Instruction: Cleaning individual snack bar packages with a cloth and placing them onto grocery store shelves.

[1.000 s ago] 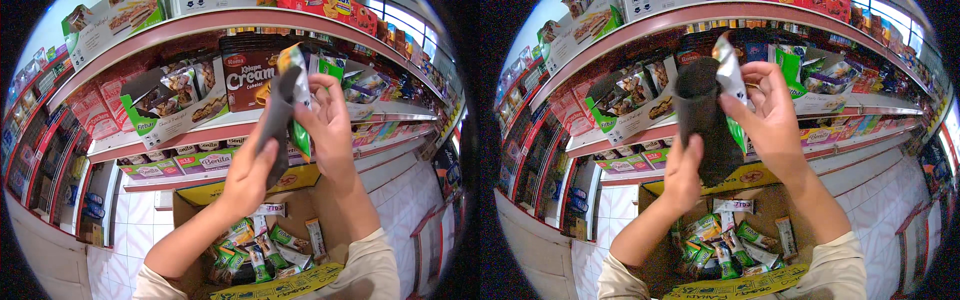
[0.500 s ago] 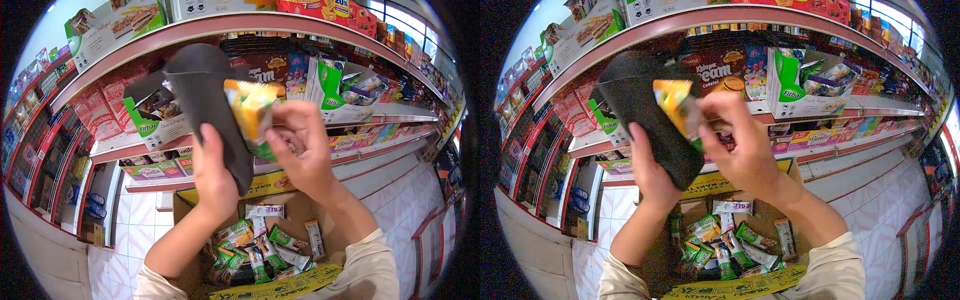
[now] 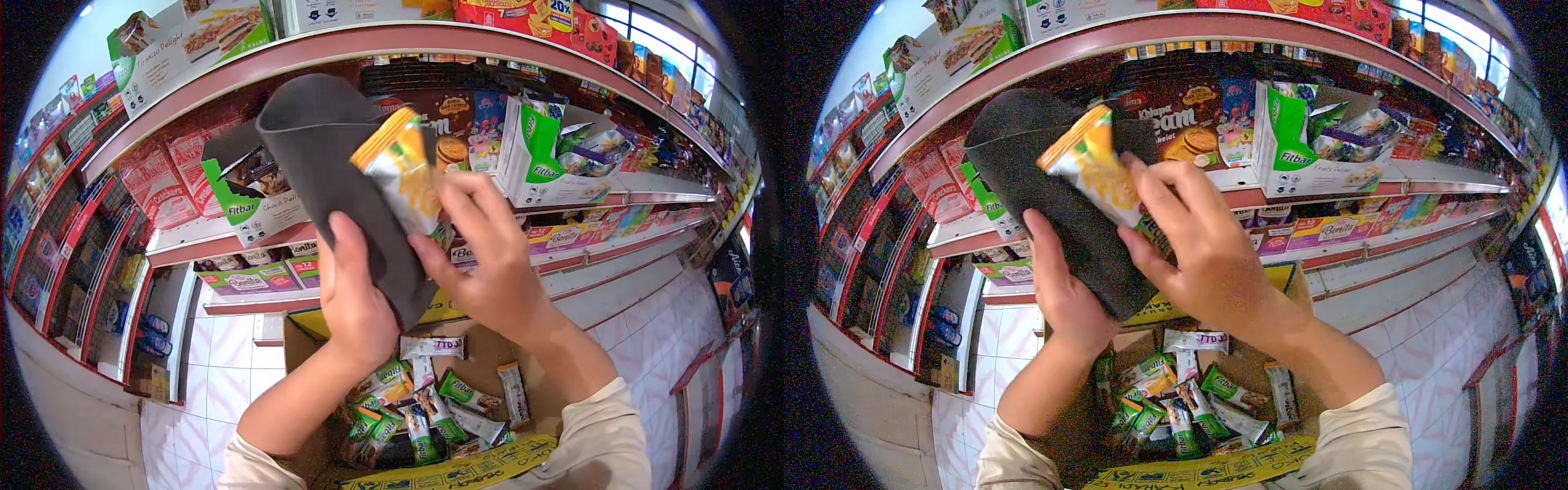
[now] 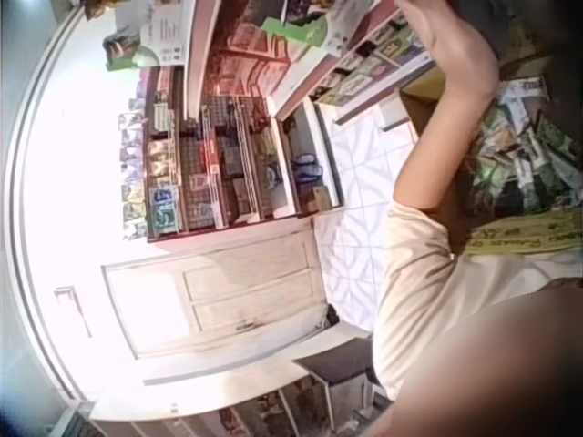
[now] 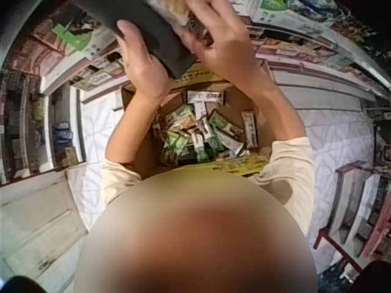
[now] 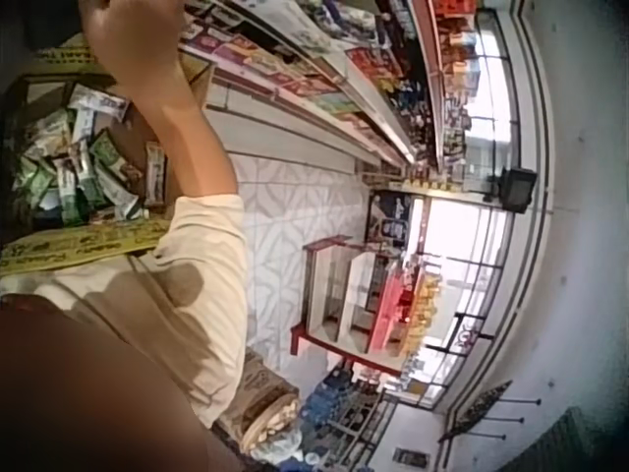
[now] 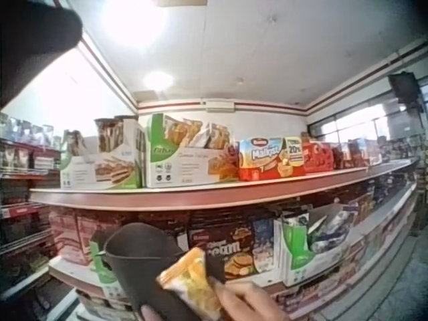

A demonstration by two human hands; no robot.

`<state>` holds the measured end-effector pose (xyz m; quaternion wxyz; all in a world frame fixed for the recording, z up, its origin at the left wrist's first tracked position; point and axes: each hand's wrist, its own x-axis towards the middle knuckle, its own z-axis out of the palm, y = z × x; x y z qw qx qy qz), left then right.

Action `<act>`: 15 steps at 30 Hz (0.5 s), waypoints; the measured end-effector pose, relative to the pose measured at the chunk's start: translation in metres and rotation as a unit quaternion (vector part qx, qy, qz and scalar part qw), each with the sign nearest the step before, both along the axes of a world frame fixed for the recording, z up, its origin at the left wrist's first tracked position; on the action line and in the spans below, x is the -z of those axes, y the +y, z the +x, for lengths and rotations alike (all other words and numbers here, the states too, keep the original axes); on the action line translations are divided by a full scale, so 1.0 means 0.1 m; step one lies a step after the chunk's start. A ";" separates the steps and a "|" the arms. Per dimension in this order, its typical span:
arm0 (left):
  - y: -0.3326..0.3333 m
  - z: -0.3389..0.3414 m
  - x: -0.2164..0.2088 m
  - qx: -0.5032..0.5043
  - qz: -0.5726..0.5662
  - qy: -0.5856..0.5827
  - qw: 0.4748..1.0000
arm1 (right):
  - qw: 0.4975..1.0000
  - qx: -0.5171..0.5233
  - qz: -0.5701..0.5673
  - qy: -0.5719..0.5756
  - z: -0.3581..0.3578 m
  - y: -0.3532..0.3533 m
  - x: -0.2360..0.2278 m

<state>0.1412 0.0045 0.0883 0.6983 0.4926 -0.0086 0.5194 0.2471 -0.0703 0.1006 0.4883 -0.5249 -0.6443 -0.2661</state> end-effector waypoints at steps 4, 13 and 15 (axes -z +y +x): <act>0.18 -0.04 0.05 0.048 -0.022 -0.045 0.998 | 0.996 -0.030 -0.087 -0.015 -0.04 -0.02 -0.01; -0.10 0.04 0.00 0.139 0.109 0.154 0.972 | 0.977 -0.046 -0.005 0.207 0.13 -0.02 -0.03; -0.09 0.08 0.03 0.143 0.165 0.215 0.952 | 0.921 -0.170 0.050 0.347 0.13 -0.05 -0.11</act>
